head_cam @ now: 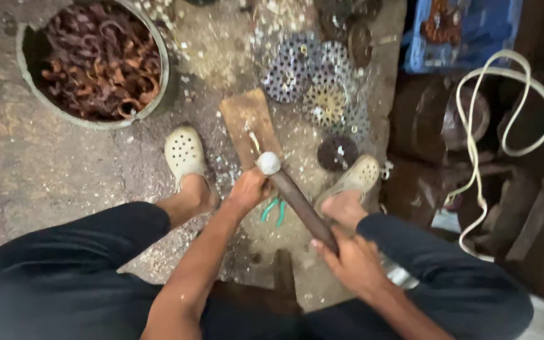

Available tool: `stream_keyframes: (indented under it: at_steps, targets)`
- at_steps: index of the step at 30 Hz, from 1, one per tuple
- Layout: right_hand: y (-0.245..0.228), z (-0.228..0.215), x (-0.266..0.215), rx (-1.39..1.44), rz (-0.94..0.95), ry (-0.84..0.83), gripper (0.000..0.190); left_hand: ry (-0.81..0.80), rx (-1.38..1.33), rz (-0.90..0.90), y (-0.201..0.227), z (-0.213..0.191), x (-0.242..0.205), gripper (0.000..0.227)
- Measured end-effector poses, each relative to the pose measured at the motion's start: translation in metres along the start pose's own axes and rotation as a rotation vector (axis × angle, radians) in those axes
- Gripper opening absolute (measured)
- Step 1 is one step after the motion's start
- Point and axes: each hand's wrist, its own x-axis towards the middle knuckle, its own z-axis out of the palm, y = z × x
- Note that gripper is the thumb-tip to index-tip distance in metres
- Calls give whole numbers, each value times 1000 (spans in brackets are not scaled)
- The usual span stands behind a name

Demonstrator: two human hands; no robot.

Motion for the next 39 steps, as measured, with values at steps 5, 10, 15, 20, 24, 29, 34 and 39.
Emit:
stream_keyframes:
  at_steps: [5,10,15,20,24,29,34,39]
  targets:
    - [5,0,-19,84,67,-53,43,152,-73,83,-1,8,-26,39]
    - [25,6,7,23,-37,92,48,167,-108,67,3,-3,5,51]
    - [33,30,-27,93,-151,167,55,96,-5,-29,4,9,-22,36]
    - [15,31,-19,286,204,-81,46,118,-112,81,12,-3,-18,62]
    - [19,26,-40,660,258,-38,38,106,-115,103,23,-7,-31,64]
    - [26,26,-42,999,403,-52,35,-3,-136,-257,28,-26,-1,40]
    - [19,73,-5,946,425,6,43,150,-157,-131,34,-38,0,26]
    - [0,112,27,1049,374,-22,39,121,2,-116,42,-56,1,28]
